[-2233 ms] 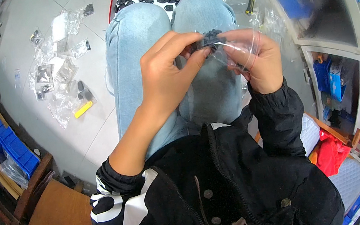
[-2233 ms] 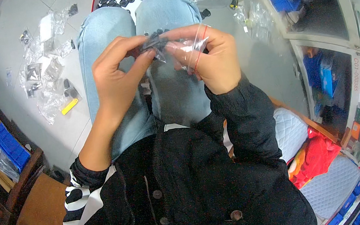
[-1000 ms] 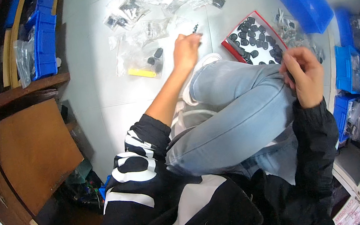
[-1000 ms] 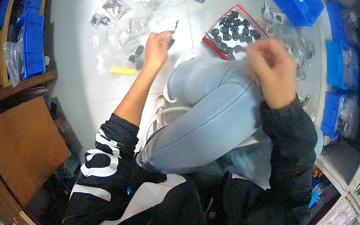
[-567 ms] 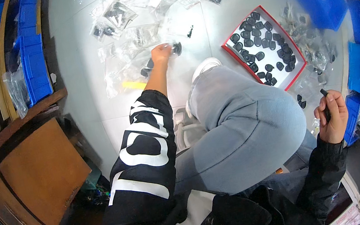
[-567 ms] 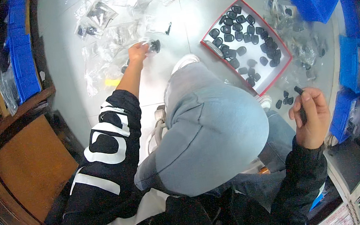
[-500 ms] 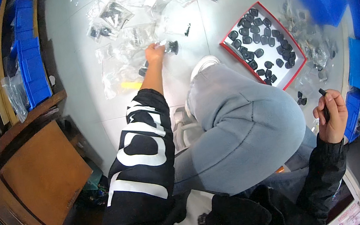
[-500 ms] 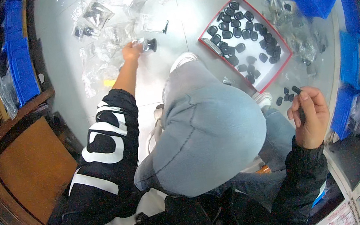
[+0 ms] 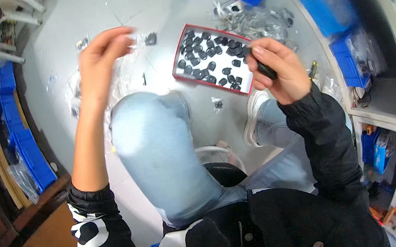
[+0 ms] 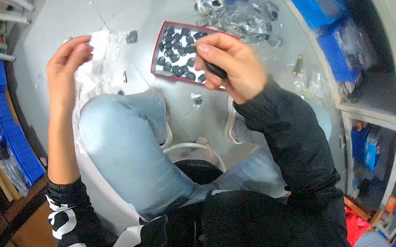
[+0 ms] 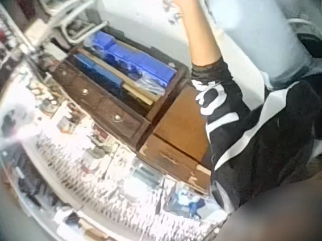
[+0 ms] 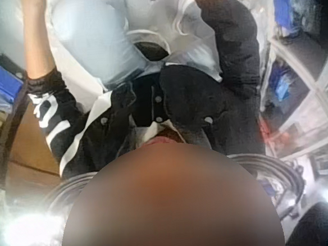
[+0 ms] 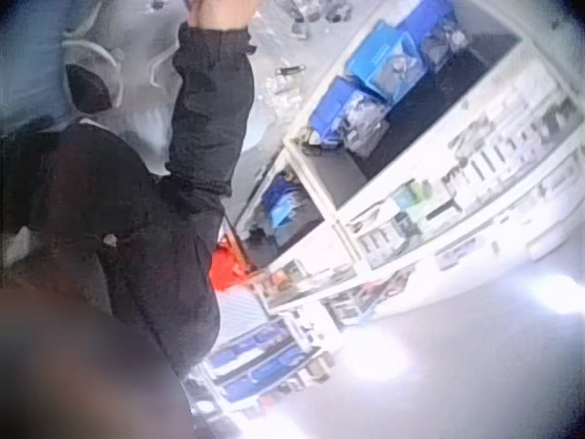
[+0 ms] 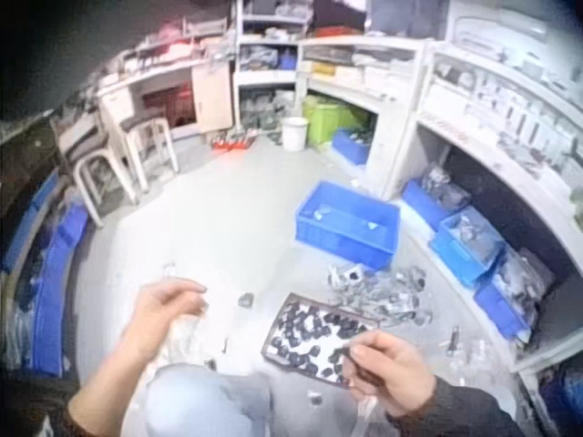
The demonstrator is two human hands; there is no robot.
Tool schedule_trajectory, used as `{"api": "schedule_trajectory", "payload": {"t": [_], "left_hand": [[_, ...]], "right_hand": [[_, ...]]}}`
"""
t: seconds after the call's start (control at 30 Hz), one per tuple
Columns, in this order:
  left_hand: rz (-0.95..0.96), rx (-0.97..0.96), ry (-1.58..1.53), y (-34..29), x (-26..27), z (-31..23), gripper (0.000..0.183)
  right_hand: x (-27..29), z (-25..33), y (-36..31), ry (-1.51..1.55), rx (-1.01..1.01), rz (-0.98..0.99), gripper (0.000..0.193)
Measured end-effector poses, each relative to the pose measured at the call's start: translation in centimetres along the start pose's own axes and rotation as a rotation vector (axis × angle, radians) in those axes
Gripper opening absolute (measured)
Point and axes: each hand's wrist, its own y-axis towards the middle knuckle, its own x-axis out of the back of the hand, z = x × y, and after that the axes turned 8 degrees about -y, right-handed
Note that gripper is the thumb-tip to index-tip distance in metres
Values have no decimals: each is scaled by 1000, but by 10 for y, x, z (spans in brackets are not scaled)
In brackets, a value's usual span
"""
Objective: The person sits on a stool and repeatedly unpacks small black key fobs from plastic bags, inserts small components into them, and places the assembled units into a red tray. The person handles each fob one at a time and occasionally picks up additional parts from the floor.
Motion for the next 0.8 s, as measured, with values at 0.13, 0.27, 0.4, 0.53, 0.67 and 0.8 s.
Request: {"api": "schedule_trajectory", "payload": {"t": [0.13,0.27,0.4,0.53,0.67,0.8], "left_hand": [[305,-252,166,-10,-122,-57,19],[346,-266,238,-7,-188,-51,35],[385,-106,128,10,-213,-25,43],[399,26,-93,27,-223,-5,36],[243,327,-507,35,-217,1,21],[191,540,-910,50,-192,-3,14]], "right_hand": [[14,11,5,49,37,-84,15],[37,12,18,286,78,-176,21],[52,7,25,441,140,-254,15],[64,8,31,386,200,-278,16],[71,15,34,469,199,-245,15],[66,25,33,37,267,-414,14]]}}
